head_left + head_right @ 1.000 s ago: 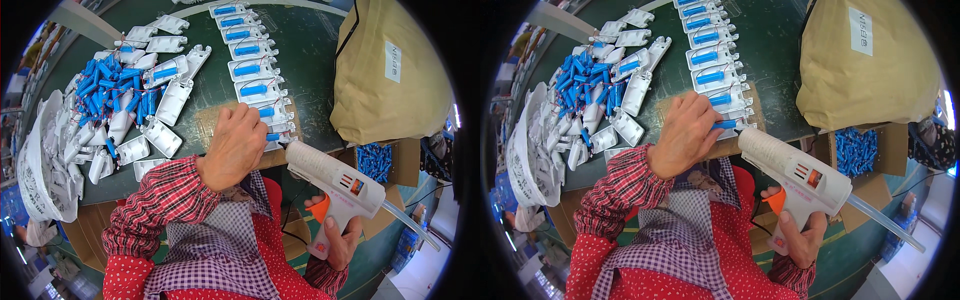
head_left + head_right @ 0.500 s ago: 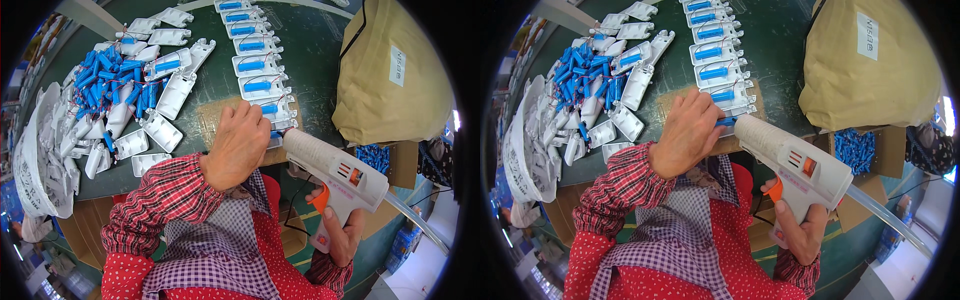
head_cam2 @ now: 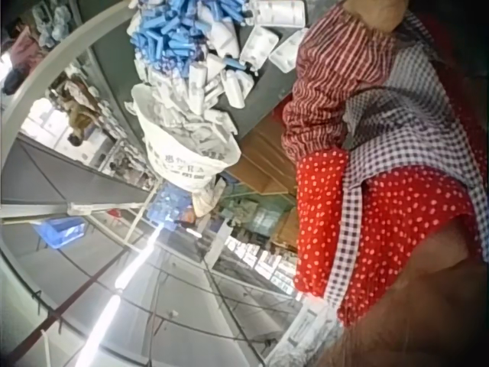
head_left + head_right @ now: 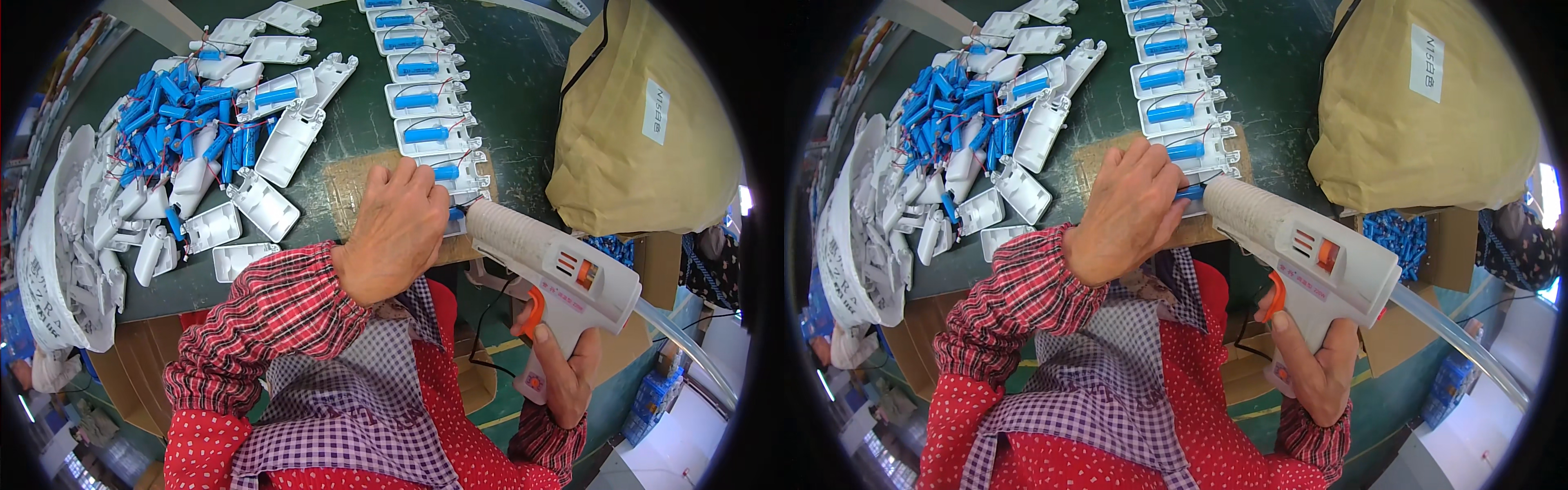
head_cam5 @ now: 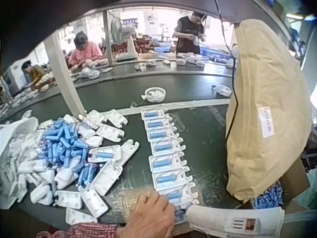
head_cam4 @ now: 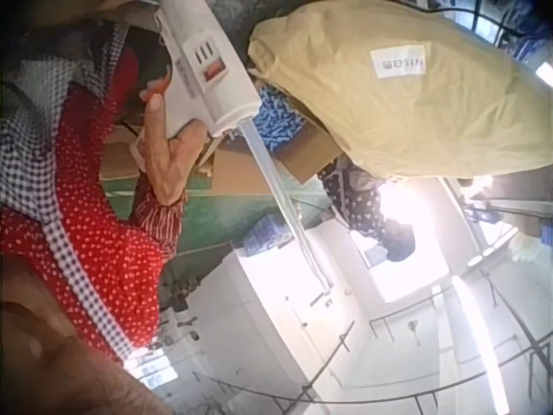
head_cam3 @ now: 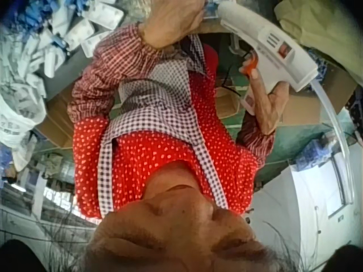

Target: Gluing small blue battery cells into white plastic housing components using a hot glue gun on an assembly line.

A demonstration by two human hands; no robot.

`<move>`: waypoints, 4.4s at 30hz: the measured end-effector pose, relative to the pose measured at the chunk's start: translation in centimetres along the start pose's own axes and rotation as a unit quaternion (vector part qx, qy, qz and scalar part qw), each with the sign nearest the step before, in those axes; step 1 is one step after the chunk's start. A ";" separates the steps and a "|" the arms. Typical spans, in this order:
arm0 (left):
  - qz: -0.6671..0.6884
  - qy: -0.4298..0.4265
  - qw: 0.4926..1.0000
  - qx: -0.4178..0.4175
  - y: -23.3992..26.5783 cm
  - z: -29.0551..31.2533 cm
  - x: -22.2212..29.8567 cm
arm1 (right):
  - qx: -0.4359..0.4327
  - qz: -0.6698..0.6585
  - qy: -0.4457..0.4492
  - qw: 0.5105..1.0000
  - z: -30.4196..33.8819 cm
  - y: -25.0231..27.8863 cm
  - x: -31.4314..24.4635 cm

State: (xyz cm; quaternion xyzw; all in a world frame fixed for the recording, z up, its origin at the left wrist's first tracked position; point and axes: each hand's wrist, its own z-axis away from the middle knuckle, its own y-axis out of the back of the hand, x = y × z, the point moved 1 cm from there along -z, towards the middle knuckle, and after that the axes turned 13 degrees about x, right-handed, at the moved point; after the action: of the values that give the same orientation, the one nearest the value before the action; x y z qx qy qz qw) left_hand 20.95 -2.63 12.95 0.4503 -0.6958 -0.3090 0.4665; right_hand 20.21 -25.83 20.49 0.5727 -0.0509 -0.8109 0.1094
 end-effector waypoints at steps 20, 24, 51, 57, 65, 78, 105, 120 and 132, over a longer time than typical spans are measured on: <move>0.037 -0.015 0.996 0.081 3.3 2.1 -1.1 | 0.050 -0.123 0.008 0.991 1.5 0.0 1.2; -0.029 0.006 0.994 0.102 8.2 4.6 -4.3 | 0.043 -0.140 -0.011 0.989 1.4 0.7 0.9; -0.204 -0.086 0.974 -0.049 6.6 -12.5 -26.1 | -0.069 -0.269 0.033 0.960 -6.1 -1.8 -3.5; -0.153 -0.049 0.987 -0.011 4.7 -12.5 -24.6 | -0.103 -0.276 0.024 0.956 -6.9 -3.4 -5.4; -0.029 -0.040 0.998 0.031 2.8 -15.5 -25.6 | -0.082 -0.285 0.073 0.952 -7.1 -8.3 -9.9; 0.052 0.090 0.993 0.056 4.3 -12.6 -25.7 | -0.195 -0.130 0.112 0.966 -18.3 -19.9 -10.9; 0.079 0.170 0.977 0.102 4.2 -11.9 -24.9 | -0.224 -0.023 0.140 0.964 -20.4 -23.8 -10.4; 0.070 0.140 0.979 0.130 4.2 -11.9 -25.0 | -0.205 -0.022 0.120 0.971 -20.0 -22.5 -11.2; 0.063 0.146 0.980 0.118 4.4 -11.6 -25.4 | -0.183 0.016 0.138 0.973 -20.9 -22.0 -10.6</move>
State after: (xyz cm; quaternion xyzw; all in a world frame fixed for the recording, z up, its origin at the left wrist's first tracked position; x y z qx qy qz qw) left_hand 34.22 22.28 11.61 0.4981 -0.6789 -0.1259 0.5246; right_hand 40.64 -1.09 18.50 0.6485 0.1050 -0.7177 0.2309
